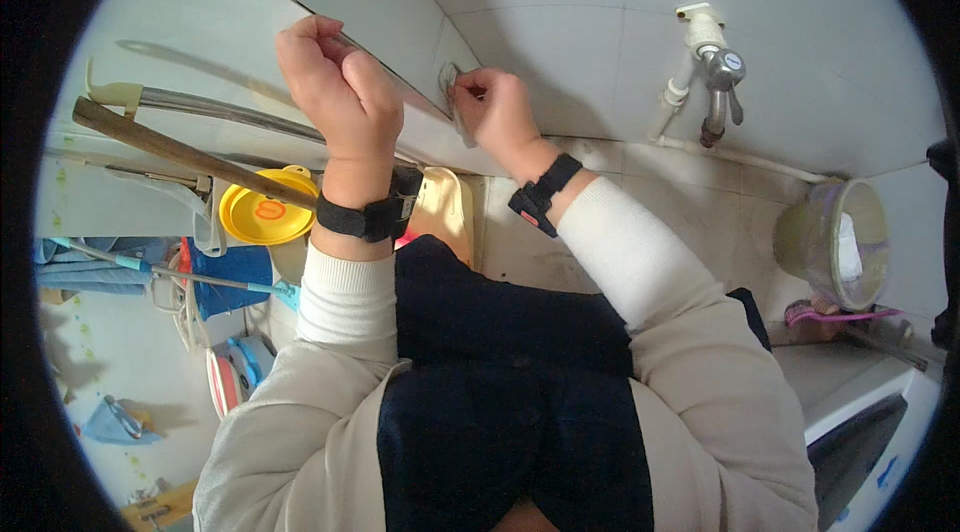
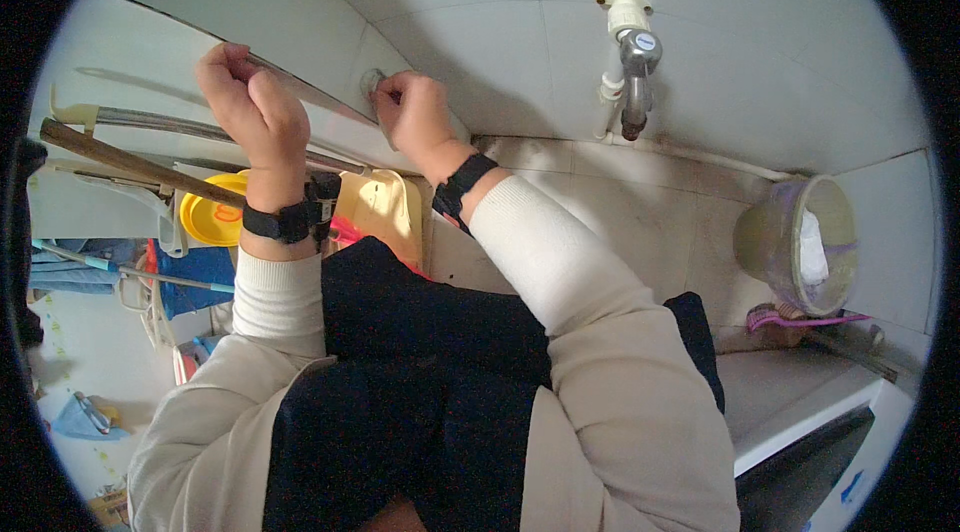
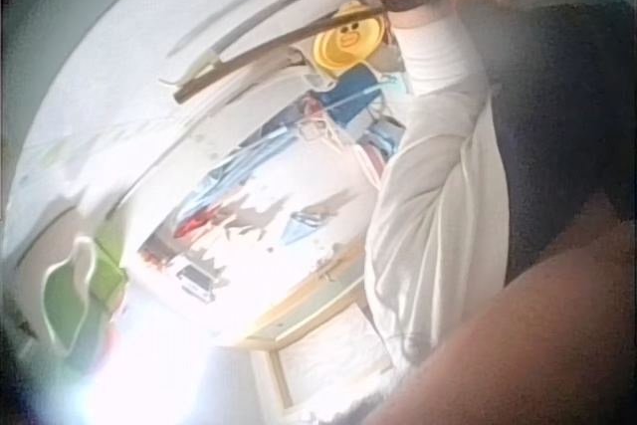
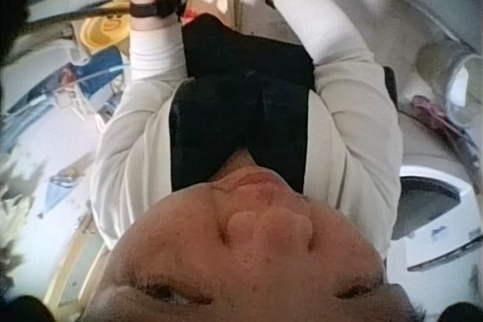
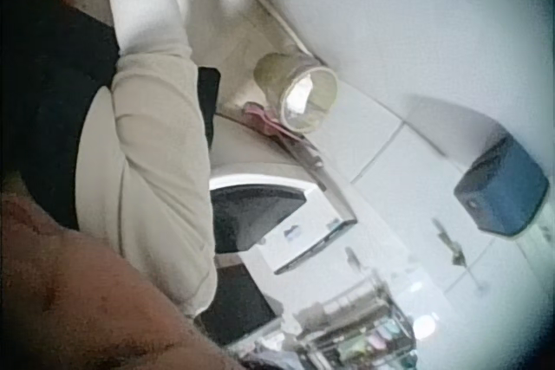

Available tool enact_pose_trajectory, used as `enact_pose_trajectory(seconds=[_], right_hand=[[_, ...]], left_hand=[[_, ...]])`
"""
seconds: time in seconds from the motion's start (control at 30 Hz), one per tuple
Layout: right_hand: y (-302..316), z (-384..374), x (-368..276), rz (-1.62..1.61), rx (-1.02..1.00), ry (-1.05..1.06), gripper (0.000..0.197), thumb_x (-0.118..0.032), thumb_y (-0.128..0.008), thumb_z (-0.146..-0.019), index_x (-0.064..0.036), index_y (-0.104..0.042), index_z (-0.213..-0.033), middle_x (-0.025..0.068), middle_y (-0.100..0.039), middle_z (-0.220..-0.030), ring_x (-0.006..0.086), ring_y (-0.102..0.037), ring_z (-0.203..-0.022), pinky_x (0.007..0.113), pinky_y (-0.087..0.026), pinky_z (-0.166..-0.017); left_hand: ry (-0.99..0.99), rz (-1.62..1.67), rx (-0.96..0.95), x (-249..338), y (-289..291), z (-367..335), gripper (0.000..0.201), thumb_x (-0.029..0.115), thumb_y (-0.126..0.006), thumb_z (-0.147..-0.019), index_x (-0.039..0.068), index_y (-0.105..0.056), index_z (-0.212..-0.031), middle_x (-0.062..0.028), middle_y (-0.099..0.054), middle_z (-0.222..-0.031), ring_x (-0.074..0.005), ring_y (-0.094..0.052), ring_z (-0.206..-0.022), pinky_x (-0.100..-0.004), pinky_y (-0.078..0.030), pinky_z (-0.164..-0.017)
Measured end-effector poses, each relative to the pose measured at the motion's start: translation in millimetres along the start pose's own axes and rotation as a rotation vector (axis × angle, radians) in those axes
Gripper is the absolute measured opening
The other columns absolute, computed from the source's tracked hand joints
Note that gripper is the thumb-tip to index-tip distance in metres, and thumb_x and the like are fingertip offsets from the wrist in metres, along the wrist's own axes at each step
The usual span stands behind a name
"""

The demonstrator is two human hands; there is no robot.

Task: The person cleans the bathroom by wiping the window sill, sink, and wall tiles with a tissue. They pick up a bottle of cleaning liquid, apply it to the tissue, and wipe the surfaces. The person also wipes the faucet and surrounding areas.

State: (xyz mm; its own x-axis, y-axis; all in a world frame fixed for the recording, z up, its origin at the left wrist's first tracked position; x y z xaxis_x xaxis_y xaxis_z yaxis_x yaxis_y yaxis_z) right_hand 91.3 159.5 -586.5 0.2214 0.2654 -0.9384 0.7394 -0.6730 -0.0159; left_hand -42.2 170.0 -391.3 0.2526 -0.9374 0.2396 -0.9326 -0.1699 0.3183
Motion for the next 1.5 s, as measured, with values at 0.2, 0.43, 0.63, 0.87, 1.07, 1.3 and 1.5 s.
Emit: enact_pose_trajectory(seconds=[0.2, 0.43, 0.63, 0.87, 1.07, 1.3, 1.5], right_hand=[[0, -1, 30, -0.089, 0.029, -0.206, 0.024, -0.018, -0.071, -0.076, 0.0061, -0.067, -0.080, 0.0194, -0.067, -0.077, 0.0214, -0.065, -0.066, 0.031, -0.050, -0.061], [-15, 15, 40, -0.350, -0.052, -0.419, 0.022, -0.017, -0.073, -0.080, 0.0040, -0.067, -0.084, 0.0055, -0.065, -0.076, 0.0096, -0.055, -0.065, 0.025, -0.045, -0.059], [-11, 14, 34, -0.316, -0.056, -0.458, 0.021, -0.016, -0.073, -0.080, 0.0042, -0.067, -0.081, 0.0060, -0.065, -0.073, 0.0096, -0.054, -0.064, 0.026, -0.043, -0.057], [-12, 11, 22, -0.136, -0.093, -0.403, 0.022, -0.016, -0.073, -0.078, 0.0056, -0.067, -0.079, 0.0071, -0.064, -0.070, 0.0108, -0.055, -0.061, 0.027, -0.044, -0.055], [0, -3, 19, 0.058, -0.018, -0.263, 0.024, -0.021, -0.073, -0.073, 0.0025, -0.069, -0.072, 0.0176, -0.065, -0.064, 0.0223, -0.064, -0.060, 0.034, -0.049, -0.059], [-9, 3, 25, -0.056, -0.038, -0.319, 0.021, -0.019, -0.072, -0.071, 0.0014, -0.070, -0.073, 0.0200, -0.065, -0.068, 0.0276, -0.065, -0.062, 0.036, -0.050, -0.061], [2, -2, 34, 0.109, -0.063, -0.251, 0.019, -0.018, -0.070, -0.073, 0.0017, -0.069, -0.073, 0.0215, -0.064, -0.067, 0.0305, -0.065, -0.062, 0.037, -0.050, -0.061]], left_hand=[[-0.035, 0.008, -0.039, 6, 0, -3, 0.024, -0.001, -0.039, -0.070, -0.004, -0.050, -0.090, -0.0090, -0.044, -0.079, -0.0171, -0.041, -0.064, -0.0270, -0.040, -0.063], [-0.032, -0.008, -0.053, 4, -1, -2, 0.026, -0.002, -0.038, -0.068, -0.004, -0.050, -0.091, -0.0086, -0.043, -0.079, -0.0173, -0.040, -0.064, -0.0278, -0.039, -0.062], [-0.046, -0.026, -0.051, 5, -1, -2, 0.025, -0.003, -0.038, -0.067, -0.004, -0.050, -0.089, -0.0094, -0.042, -0.078, -0.0189, -0.040, -0.065, -0.0290, -0.039, -0.062], [-0.099, -0.051, -0.049, 10, -1, -2, 0.025, -0.003, -0.038, -0.068, -0.004, -0.049, -0.091, -0.0099, -0.043, -0.079, -0.0196, -0.041, -0.065, -0.0290, -0.039, -0.063], [-0.014, -0.022, -0.049, 5, -3, 0, 0.025, -0.002, -0.039, -0.069, -0.004, -0.049, -0.092, -0.0105, -0.045, -0.082, -0.0198, -0.042, -0.067, -0.0298, -0.040, -0.065], [-0.057, -0.058, -0.052, 8, -2, -1, 0.024, -0.002, -0.039, -0.069, -0.004, -0.050, -0.090, -0.0107, -0.045, -0.081, -0.0204, -0.042, -0.068, -0.0308, -0.040, -0.066], [-0.044, -0.053, -0.030, 4, -3, 1, 0.025, -0.001, -0.040, -0.066, -0.003, -0.050, -0.089, -0.0106, -0.043, -0.079, -0.0216, -0.041, -0.067, -0.0309, -0.039, -0.065]])
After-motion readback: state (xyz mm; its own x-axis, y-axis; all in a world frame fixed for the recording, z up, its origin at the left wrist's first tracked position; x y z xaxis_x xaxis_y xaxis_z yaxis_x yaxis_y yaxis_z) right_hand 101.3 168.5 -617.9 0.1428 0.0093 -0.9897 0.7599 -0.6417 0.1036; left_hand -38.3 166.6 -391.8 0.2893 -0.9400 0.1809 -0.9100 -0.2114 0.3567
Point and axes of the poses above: each hand's wrist, its own z-axis away from the middle knuckle, its own y-axis out of the back of the hand, x = y × z, the point moved 10 cm from there along -z, towards the middle knuckle
